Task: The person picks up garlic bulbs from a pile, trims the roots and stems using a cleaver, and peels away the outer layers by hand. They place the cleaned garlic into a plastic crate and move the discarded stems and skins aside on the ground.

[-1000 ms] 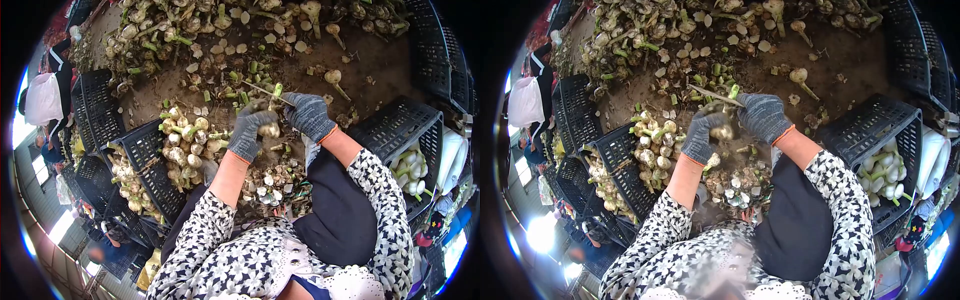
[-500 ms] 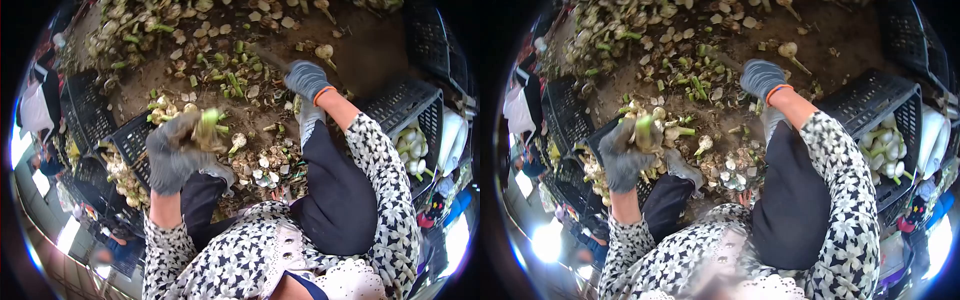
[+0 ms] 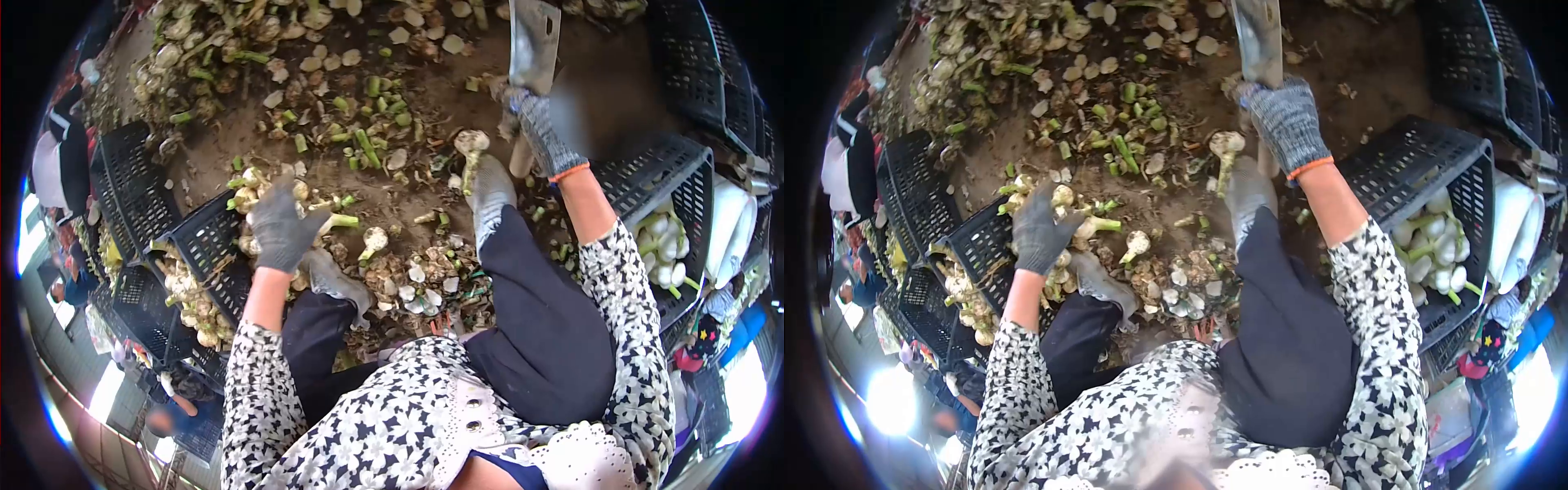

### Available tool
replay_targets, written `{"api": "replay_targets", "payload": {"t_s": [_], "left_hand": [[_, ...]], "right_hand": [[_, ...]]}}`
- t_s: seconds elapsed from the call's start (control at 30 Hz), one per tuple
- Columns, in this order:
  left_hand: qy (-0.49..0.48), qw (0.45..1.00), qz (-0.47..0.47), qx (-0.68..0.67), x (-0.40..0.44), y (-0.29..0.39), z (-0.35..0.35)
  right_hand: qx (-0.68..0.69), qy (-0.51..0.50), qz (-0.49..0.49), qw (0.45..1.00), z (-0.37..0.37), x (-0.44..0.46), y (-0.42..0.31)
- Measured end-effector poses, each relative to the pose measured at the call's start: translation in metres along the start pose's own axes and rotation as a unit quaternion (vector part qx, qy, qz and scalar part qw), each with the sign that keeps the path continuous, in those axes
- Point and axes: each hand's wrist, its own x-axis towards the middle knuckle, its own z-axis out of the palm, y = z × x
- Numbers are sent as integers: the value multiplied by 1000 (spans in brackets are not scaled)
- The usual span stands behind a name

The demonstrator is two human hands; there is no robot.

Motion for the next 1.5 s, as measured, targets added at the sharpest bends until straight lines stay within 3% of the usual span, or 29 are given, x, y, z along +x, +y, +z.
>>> {"api": "replay_targets", "payload": {"t_s": [0.03,0.07,0.1,0.17,0.23,0.33,0.4,0.47,0.5,0.57,0.63,0.7,0.73,0.8,0.83,0.87,0.93,0.97,1.0,1.1,1.13,1.2,1.27,1.33,1.37,1.4,1.43,1.47,1.5], "left_hand": [[25,986,20,-162,11,34,-6],[-51,949,-44,-307,24,69,-6],[-175,928,-68,-323,47,102,-16],[-196,949,-17,-248,79,150,7],[-331,917,-18,-224,103,189,26],[-313,916,50,-246,109,194,59],[-283,909,6,-306,106,176,78],[-192,746,-101,-630,98,151,92],[-129,594,-176,-774,91,145,91],[-110,597,-157,-779,73,130,51],[-76,602,-116,-786,62,116,40],[-118,540,-114,-826,50,106,24],[-116,540,-113,-826,47,107,17],[-121,486,-159,-850,44,108,9],[-72,570,-53,-817,46,104,13],[-70,569,-54,-818,44,101,16],[-75,559,-93,-820,39,98,20],[-50,483,-103,-868,39,100,25],[-48,481,-104,-869,38,98,27],[-62,606,-121,-784,36,95,34],[-62,605,-121,-784,35,96,33],[-6,521,-125,-844,30,101,31],[46,549,-99,-829,35,105,21],[59,482,-128,-865,33,106,16],[28,492,-143,-858,30,103,13],[32,433,-133,-891,20,102,-4],[116,545,-13,-831,18,103,-14],[200,633,101,-741,15,106,-27],[133,587,43,-797,16,108,-42]], "right_hand": [[32,18,-12,999,1,-3,-7],[30,20,-10,999,1,-4,-6],[-76,16,-56,995,0,-1,-4],[-142,2,-69,988,-3,-6,-6],[-220,-1,-141,965,-8,-10,-2],[-86,9,-202,976,-9,-18,2],[-27,-28,4,999,-5,-23,-3],[-71,-48,-18,996,-1,-34,-19],[-184,-59,-71,979,3,-37,-21],[-375,-60,-190,906,12,-43,-16],[-421,-105,-208,877,24,-43,-7],[-483,-182,-225,827,35,-45,-2],[-483,-181,-227,826,40,-47,-5],[-468,-185,-270,821,48,-52,-10],[-476,-185,-276,814,51,-53,-10],[-476,-187,-278,813,53,-54,-10],[-453,-152,-353,804,57,-57,-11],[-453,-175,-341,805,58,-59,-18],[-454,-177,-343,803,61,-59,-18],[-427,-143,-394,801,66,-59,-17],[-447,-169,-357,803,67,-59,-22],[-465,-195,-321,802,69,-53,-22],[-424,-173,-359,813,71,-44,-8],[-411,-159,-360,822,76,-38,9],[-445,-155,-348,810,77,-28,28],[-478,-152,-334,798,75,-19,40],[-572,-251,-125,771,58,-5,15],[-511,-214,-93,827,39,-15,11],[-466,-209,-69,857,48,-17,12]]}}
